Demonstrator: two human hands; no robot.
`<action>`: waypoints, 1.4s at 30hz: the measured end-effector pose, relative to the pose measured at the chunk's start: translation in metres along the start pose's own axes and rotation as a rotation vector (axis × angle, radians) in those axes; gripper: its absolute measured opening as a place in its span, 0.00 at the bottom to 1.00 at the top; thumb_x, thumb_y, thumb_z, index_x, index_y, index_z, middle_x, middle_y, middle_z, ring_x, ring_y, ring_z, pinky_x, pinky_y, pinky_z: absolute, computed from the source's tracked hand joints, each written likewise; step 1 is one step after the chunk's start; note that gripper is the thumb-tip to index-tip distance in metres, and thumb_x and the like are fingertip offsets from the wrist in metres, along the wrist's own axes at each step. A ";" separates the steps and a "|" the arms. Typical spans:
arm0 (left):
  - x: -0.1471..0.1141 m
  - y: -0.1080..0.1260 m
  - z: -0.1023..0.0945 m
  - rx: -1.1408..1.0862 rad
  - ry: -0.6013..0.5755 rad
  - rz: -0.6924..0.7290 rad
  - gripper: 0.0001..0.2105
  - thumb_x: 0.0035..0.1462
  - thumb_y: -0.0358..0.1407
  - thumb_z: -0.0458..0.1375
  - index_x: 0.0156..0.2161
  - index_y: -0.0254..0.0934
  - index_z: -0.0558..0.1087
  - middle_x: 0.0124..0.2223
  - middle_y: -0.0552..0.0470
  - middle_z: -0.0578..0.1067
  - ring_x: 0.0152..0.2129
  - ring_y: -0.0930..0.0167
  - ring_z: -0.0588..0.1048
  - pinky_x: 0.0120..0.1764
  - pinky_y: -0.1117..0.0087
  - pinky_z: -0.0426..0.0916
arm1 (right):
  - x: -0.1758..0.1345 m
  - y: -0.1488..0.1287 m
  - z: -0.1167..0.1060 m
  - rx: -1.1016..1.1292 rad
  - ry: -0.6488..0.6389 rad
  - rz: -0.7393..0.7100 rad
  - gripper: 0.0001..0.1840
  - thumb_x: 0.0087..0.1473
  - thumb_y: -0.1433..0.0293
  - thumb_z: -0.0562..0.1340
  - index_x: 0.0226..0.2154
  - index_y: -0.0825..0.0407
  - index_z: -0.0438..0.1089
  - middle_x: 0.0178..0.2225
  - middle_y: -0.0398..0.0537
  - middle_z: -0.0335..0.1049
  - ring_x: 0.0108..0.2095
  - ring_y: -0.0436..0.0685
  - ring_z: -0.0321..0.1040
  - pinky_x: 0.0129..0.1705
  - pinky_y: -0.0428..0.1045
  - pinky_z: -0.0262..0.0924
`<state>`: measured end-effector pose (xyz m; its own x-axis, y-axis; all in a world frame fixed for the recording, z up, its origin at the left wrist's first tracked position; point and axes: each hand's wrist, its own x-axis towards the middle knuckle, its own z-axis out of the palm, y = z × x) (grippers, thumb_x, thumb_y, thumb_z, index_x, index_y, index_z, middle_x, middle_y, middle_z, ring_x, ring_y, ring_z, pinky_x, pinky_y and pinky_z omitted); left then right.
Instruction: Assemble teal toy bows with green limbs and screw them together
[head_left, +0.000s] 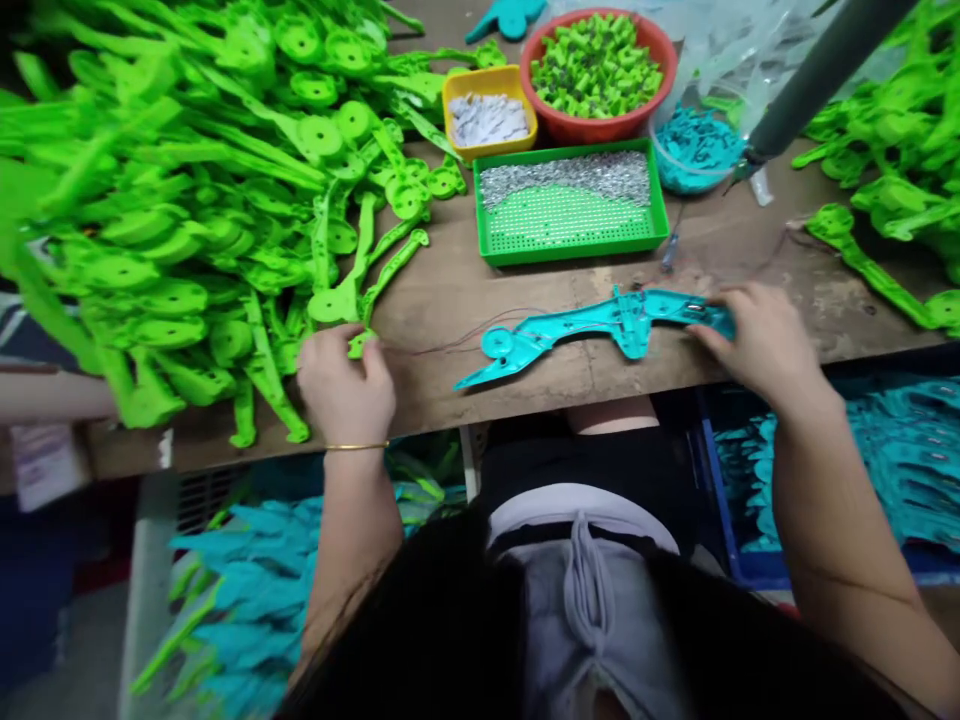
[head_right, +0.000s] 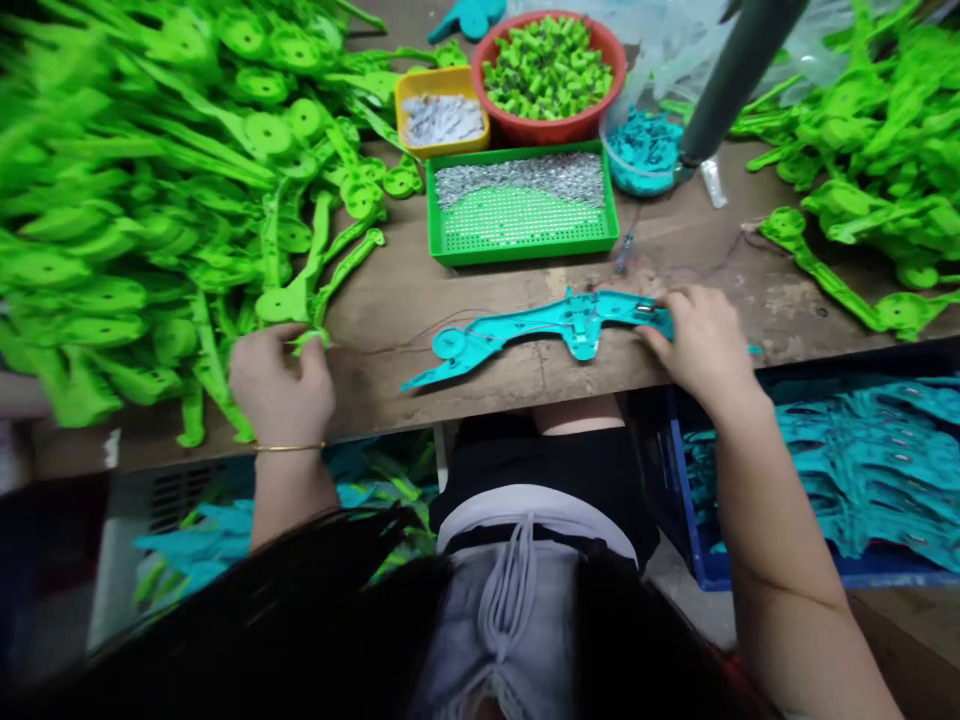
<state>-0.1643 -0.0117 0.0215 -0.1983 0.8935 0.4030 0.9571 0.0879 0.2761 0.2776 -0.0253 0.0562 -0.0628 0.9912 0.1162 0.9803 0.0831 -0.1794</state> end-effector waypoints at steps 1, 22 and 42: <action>-0.003 0.000 -0.001 -0.040 0.021 0.007 0.11 0.55 0.35 0.54 0.41 0.32 0.73 0.39 0.40 0.76 0.41 0.59 0.72 0.46 0.57 0.66 | 0.004 -0.008 -0.006 0.017 0.067 0.047 0.17 0.54 0.60 0.62 0.39 0.55 0.71 0.41 0.59 0.72 0.45 0.66 0.66 0.47 0.58 0.59; 0.048 -0.014 0.007 0.160 -0.206 -0.095 0.28 0.54 0.40 0.61 0.59 0.31 0.64 0.58 0.35 0.65 0.56 0.52 0.63 0.56 0.54 0.60 | 0.082 -0.275 0.055 0.115 -0.455 -0.427 0.18 0.62 0.70 0.47 0.46 0.61 0.65 0.43 0.65 0.74 0.42 0.63 0.72 0.41 0.53 0.60; -0.047 0.069 0.005 -0.910 -0.332 0.035 0.19 0.61 0.45 0.57 0.53 0.39 0.71 0.47 0.46 0.77 0.39 0.69 0.77 0.41 0.68 0.73 | 0.027 -0.127 0.071 0.163 0.010 -0.275 0.20 0.61 0.67 0.50 0.49 0.52 0.72 0.44 0.52 0.77 0.40 0.58 0.75 0.34 0.49 0.62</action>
<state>-0.0878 -0.0454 0.0179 0.0307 0.9803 0.1952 0.4037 -0.1908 0.8948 0.1378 -0.0021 0.0125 -0.3189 0.9281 0.1921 0.8836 0.3644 -0.2941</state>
